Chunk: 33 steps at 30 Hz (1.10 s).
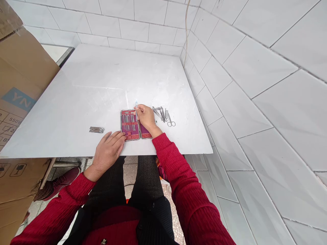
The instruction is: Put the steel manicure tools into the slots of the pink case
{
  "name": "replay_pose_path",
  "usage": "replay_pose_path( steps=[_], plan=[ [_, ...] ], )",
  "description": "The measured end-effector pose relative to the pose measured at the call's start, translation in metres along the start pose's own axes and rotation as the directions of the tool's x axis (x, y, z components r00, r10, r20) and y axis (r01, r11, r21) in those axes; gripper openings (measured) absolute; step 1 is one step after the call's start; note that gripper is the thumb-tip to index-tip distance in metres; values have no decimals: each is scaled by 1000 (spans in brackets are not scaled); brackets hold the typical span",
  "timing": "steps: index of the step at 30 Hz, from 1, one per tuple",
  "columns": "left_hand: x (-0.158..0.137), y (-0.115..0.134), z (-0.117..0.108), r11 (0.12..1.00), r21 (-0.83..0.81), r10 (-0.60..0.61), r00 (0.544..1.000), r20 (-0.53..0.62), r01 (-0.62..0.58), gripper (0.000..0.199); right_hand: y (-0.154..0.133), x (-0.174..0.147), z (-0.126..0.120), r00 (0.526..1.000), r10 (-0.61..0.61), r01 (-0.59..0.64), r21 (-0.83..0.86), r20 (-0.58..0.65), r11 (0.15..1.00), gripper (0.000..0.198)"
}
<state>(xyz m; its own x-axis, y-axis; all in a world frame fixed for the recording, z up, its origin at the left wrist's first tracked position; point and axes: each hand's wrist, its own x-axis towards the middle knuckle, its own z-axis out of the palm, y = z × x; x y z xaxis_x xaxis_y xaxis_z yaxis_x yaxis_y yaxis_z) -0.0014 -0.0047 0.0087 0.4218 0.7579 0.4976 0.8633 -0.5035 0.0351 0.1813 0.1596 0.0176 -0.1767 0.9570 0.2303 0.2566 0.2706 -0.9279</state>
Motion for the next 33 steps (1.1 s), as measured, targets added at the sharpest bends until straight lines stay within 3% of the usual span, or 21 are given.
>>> replay_pose_path(
  steps=[33],
  plan=[
    [0,1,-1,998,-51,-45,998,38,47,33,-6,-1,-1,1000,27,-27,-3,13,1000,35]
  ],
)
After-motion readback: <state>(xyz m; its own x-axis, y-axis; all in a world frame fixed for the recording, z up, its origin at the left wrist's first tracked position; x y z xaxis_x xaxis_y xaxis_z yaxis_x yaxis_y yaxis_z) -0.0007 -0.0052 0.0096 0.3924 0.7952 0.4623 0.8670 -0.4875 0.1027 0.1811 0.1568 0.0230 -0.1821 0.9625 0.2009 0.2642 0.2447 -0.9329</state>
